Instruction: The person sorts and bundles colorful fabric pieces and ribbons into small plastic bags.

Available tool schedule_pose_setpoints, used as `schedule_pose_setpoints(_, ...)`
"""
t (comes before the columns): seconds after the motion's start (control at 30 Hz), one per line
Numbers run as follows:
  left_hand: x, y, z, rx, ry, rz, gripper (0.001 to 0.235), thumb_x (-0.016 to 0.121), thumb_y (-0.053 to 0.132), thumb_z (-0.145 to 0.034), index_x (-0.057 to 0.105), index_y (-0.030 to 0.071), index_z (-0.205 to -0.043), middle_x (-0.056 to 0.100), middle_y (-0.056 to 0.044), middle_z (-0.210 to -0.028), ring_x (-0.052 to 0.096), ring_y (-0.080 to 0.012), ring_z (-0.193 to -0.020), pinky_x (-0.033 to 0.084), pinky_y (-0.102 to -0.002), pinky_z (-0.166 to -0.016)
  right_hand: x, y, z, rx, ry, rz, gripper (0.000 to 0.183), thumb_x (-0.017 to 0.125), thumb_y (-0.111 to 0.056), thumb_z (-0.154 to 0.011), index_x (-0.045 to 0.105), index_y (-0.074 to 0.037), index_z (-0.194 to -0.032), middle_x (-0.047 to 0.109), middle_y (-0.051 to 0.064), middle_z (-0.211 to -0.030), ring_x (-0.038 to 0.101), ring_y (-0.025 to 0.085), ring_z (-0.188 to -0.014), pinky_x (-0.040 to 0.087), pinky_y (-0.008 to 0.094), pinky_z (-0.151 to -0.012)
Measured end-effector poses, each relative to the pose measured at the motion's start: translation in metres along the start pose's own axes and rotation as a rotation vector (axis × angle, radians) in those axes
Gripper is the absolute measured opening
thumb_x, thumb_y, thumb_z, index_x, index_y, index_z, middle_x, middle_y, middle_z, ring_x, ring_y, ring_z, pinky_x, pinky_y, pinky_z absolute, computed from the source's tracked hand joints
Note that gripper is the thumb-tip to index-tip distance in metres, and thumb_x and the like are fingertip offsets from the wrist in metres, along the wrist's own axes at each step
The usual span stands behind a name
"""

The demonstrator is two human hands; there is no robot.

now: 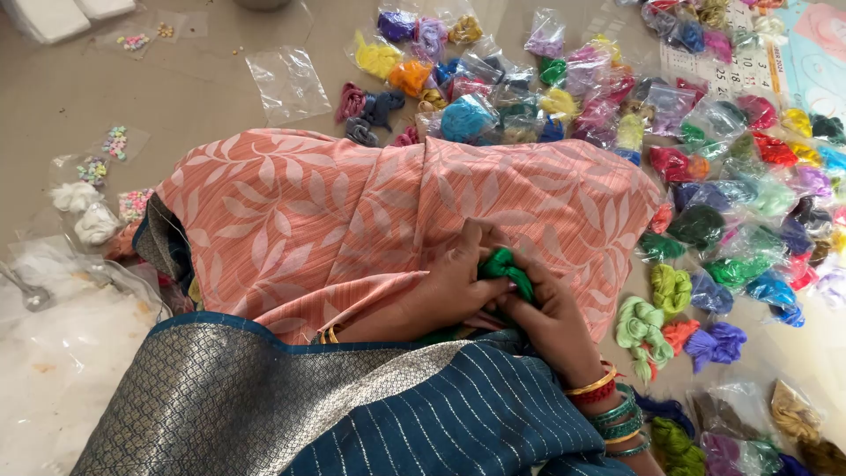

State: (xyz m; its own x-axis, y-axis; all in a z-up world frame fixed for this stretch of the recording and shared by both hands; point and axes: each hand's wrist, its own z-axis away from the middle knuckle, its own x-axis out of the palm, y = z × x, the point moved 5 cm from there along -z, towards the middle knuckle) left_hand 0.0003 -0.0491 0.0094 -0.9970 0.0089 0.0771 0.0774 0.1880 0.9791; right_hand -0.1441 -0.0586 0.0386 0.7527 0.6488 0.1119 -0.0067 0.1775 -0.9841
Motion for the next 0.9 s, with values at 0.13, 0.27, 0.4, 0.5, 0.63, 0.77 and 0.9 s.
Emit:
schedule_pose_setpoints(0.13, -0.004, 0.021, 0.003, -0.149, -0.027, -0.288, 0.034, 0.074, 0.009, -0.085, 0.062, 0.005, -0.117, 0.072, -0.011, -0.088, 0.075, -0.0225, -0.076, 0.058, -0.036, -0.069, -0.023, 0.032, -0.001, 0.009, 0.118, 0.009, 0.052, 0.057, 0.005, -0.093, 0.054, 0.003, -0.146, 0.069, 0.007, -0.12, 0.068, 0.012, -0.106, 0.054, 0.028, -0.094)
schedule_pose_setpoints(0.27, -0.007, 0.012, 0.002, 0.052, 0.045, -0.42, 0.026, 0.076, 0.008, -0.083, 0.067, 0.005, -0.107, 0.073, -0.015, -0.096, 0.074, -0.0295, -0.09, 0.056, -0.039, -0.077, -0.021, 0.026, 0.001, -0.054, 0.219, 0.12, 0.044, 0.054, 0.006, -0.093, 0.059, 0.002, -0.136, 0.07, 0.006, -0.115, 0.066, 0.009, -0.102, 0.053, 0.024, -0.09)
schedule_pose_setpoints(0.4, -0.008, 0.012, 0.001, 0.072, 0.029, -0.388, 0.028, 0.076, 0.007, -0.082, 0.07, 0.003, -0.109, 0.072, -0.014, -0.1, 0.073, -0.0265, -0.091, 0.057, -0.038, -0.078, -0.009, 0.001, 0.001, -0.139, 0.192, 0.122, 0.043, 0.05, 0.009, -0.089, 0.047, -0.003, -0.131, 0.07, 0.009, -0.107, 0.065, 0.009, -0.092, 0.052, 0.023, -0.08)
schedule_pose_setpoints(0.5, -0.008, 0.0, 0.001, -0.091, -0.01, -0.195, 0.024, 0.074, 0.01, -0.087, 0.069, 0.004, -0.11, 0.073, -0.009, -0.093, 0.071, -0.0169, -0.087, 0.057, -0.033, -0.078, -0.012, 0.005, 0.002, -0.111, 0.173, 0.052, 0.041, 0.049, 0.01, -0.092, 0.047, -0.003, -0.13, 0.067, 0.01, -0.107, 0.059, 0.009, -0.09, 0.048, 0.024, -0.078)
schedule_pose_setpoints(0.63, -0.009, -0.027, -0.004, -0.194, -0.031, -0.144, 0.029, 0.074, 0.012, -0.088, 0.068, 0.004, -0.115, 0.067, -0.004, -0.1, 0.069, -0.0124, -0.079, 0.057, -0.03, -0.069, -0.009, 0.005, 0.003, -0.007, 0.13, -0.215, 0.032, 0.047, 0.006, -0.09, 0.042, -0.006, -0.12, 0.072, 0.013, -0.106, 0.071, 0.015, -0.096, 0.055, 0.027, -0.085)
schedule_pose_setpoints(0.77, -0.004, -0.054, -0.004, -0.201, -0.168, 0.181, 0.025, 0.077, 0.015, -0.095, 0.071, 0.001, -0.115, 0.068, -0.005, -0.103, 0.066, -0.0102, -0.093, 0.055, -0.025, -0.08, -0.012, 0.006, 0.003, -0.077, 0.065, -0.252, 0.038, 0.051, 0.009, -0.093, 0.042, -0.005, -0.127, 0.067, 0.013, -0.115, 0.062, 0.013, -0.095, 0.05, 0.027, -0.086)
schedule_pose_setpoints(0.9, -0.005, -0.033, 0.005, -0.503, -0.184, 0.599, 0.028, 0.075, 0.018, -0.094, 0.069, 0.003, -0.116, 0.074, -0.006, -0.1, 0.069, -0.0118, -0.082, 0.056, -0.023, -0.069, -0.019, 0.012, 0.0, -0.059, 0.096, -0.284, 0.046, 0.051, 0.01, -0.085, 0.042, -0.006, -0.127, 0.067, 0.014, -0.107, 0.067, 0.02, -0.093, 0.055, 0.032, -0.08)
